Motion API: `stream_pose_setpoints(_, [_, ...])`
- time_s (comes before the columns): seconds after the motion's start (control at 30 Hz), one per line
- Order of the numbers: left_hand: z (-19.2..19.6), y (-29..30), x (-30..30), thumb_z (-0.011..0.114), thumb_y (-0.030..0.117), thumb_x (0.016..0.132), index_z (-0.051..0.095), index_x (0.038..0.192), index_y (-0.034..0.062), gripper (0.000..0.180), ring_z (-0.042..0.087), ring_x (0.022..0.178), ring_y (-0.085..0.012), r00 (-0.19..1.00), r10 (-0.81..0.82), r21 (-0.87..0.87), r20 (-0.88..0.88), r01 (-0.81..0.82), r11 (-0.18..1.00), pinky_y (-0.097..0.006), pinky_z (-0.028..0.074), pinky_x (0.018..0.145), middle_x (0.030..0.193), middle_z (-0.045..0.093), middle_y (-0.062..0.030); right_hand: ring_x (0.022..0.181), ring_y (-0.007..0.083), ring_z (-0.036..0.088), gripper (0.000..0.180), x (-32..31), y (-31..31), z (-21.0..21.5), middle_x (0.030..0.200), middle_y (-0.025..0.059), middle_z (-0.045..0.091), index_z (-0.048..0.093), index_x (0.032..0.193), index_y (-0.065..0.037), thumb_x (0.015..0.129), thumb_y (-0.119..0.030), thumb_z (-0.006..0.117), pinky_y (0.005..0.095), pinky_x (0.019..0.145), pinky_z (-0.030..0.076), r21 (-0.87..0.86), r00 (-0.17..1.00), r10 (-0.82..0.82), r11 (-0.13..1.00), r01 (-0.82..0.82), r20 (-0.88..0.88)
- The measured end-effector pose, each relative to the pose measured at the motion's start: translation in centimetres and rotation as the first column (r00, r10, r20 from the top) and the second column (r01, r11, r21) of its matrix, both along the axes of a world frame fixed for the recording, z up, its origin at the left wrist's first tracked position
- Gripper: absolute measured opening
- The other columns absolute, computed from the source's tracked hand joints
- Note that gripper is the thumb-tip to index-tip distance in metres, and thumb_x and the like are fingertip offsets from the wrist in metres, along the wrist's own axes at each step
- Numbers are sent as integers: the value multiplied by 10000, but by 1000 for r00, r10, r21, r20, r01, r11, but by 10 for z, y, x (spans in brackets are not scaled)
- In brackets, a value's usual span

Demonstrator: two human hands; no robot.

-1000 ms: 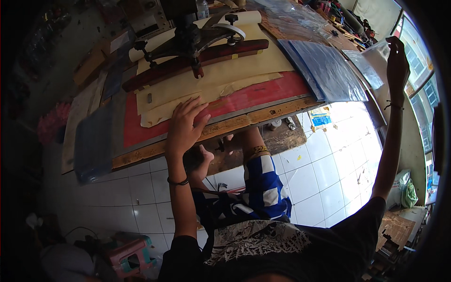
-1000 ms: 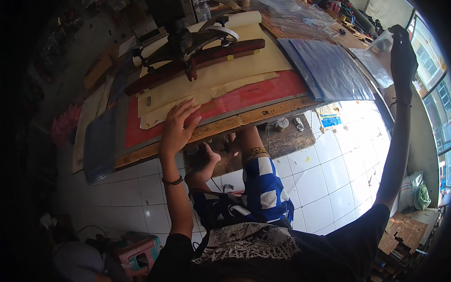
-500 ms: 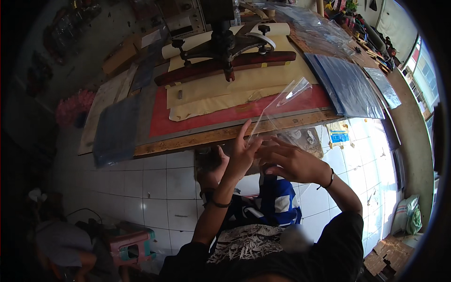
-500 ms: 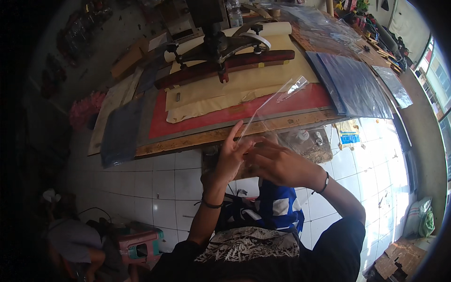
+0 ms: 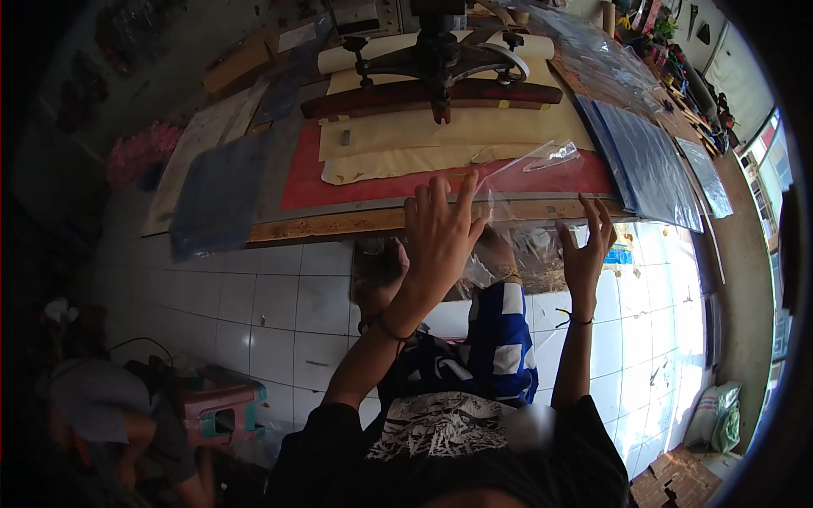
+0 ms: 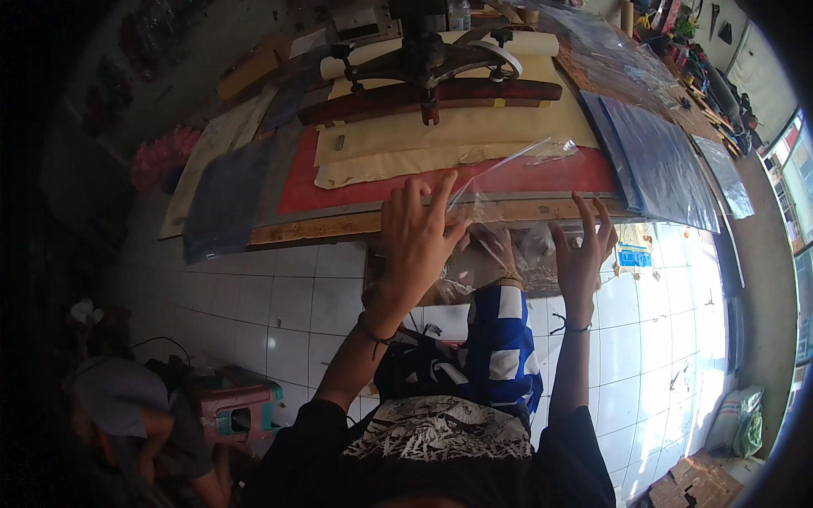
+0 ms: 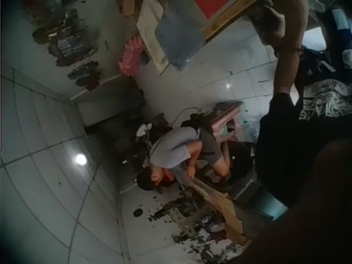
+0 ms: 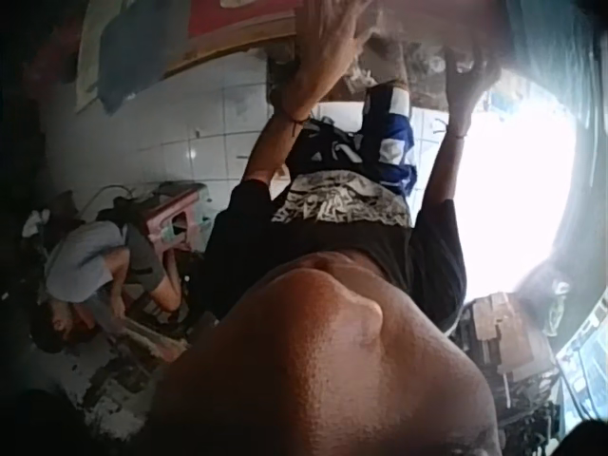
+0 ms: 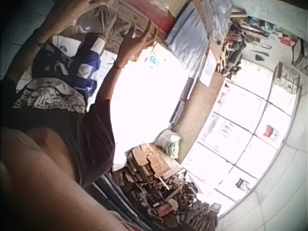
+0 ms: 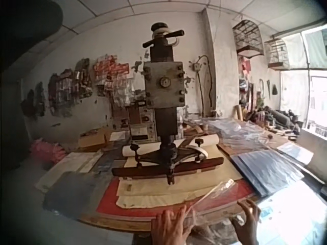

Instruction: The person aligns a plastic sheet on a work table and pulls down the arm of a manual heat press machine. They lift the arm and remove the plastic sheet.

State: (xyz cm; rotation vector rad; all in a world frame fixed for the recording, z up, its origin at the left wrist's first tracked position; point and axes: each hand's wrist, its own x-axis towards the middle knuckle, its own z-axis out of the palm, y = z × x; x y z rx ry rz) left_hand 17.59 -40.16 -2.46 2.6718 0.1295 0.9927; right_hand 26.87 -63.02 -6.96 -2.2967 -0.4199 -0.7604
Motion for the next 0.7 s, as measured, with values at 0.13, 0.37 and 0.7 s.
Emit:
stream_pose_setpoints(0.13, [-2, 2, 37, 754, 226, 818, 648, 1210, 149, 413, 598, 1017, -230, 968, -225, 235, 113, 194, 952, -369, 468, 891, 1033, 644, -44, 1324, 330, 389, 441, 4, -6, 4, 1402, 89, 473, 666, 1220, -196, 800, -154, 795, 483, 1091, 325, -151, 999, 7, 989, 1, 54])
stream_pose_setpoints(0.37, [24, 26, 9, 570, 187, 1002, 679, 1061, 30, 200, 726, 774, -199, 854, -505, -560, 127, 482, 674, -285, 573, 641, 995, 725, -135, 1390, 348, 345, 761, 15, -31, 35, 1467, 156, 415, 422, 1425, -95, 765, -79, 801, 474, 1132, 307, 78, 997, 37, 996, -42, 70])
stream_pose_setpoints(0.7, [2, 92, -9, 479, 176, 1032, 373, 1352, 48, 361, 713, 655, -238, 934, -323, -964, 154, 213, 157, -344, 607, 549, 955, 671, -199, 649, 106, 639, 508, 64, 22, 25, 810, 93, 703, 457, 1356, -21, 925, -153, 690, 245, 522, 486, 590, 651, 690, 681, -434, -317])
